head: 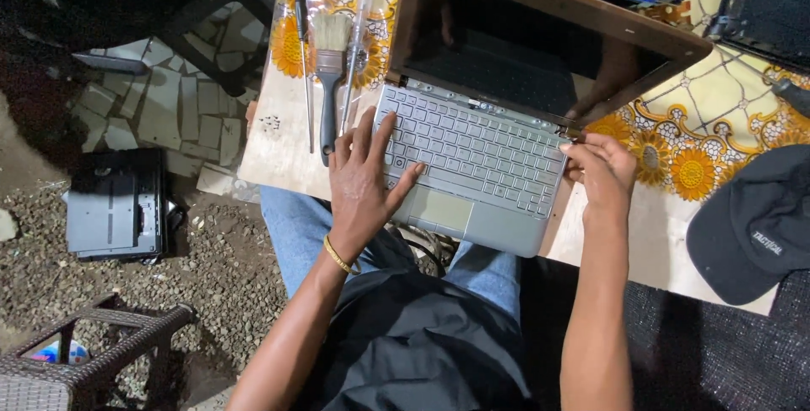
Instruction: The person is carefully prying and removing the keyboard from a laptop using a small tool.
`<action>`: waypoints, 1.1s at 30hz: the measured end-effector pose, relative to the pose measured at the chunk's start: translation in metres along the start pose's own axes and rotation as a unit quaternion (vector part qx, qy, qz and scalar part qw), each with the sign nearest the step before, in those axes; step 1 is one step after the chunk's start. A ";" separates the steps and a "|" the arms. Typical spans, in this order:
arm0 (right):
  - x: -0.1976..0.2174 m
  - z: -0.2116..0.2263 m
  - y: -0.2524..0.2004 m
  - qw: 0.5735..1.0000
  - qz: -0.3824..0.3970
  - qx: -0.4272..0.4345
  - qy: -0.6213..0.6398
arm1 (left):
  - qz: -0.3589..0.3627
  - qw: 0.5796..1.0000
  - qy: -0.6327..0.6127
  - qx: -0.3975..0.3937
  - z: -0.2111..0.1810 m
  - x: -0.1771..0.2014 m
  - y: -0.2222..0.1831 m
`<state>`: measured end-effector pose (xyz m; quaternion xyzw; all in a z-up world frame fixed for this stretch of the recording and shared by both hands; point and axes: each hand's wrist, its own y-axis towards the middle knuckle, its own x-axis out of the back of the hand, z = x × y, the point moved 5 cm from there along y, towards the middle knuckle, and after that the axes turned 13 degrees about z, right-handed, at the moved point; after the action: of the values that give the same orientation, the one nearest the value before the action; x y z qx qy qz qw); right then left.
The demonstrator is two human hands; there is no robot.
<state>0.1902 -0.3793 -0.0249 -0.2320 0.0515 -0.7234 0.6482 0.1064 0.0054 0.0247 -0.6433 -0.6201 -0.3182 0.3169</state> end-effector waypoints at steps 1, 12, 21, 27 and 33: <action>0.002 -0.001 0.002 1.000 0.003 -0.008 -0.005 | -0.002 1.000 -0.006 -0.001 0.000 0.000 0.000; -0.003 0.004 -0.002 1.000 0.008 -0.005 -0.007 | -0.002 1.000 -0.024 0.001 0.001 -0.001 0.000; 0.001 0.016 -0.007 0.998 0.059 -0.003 0.005 | 0.001 0.999 -0.042 0.005 0.003 -0.002 0.000; 0.001 0.013 0.001 0.998 0.049 -0.025 -0.005 | -0.001 0.999 -0.048 0.004 0.003 -0.001 0.000; -0.003 0.016 -0.007 0.999 0.039 -0.025 -0.015 | -0.003 0.999 -0.049 0.009 0.006 -0.003 0.001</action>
<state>0.1905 -0.3714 -0.0088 -0.2566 0.0689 -0.6924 0.6708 0.1070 0.0079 0.0186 -0.6534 -0.6397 -0.2817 0.2907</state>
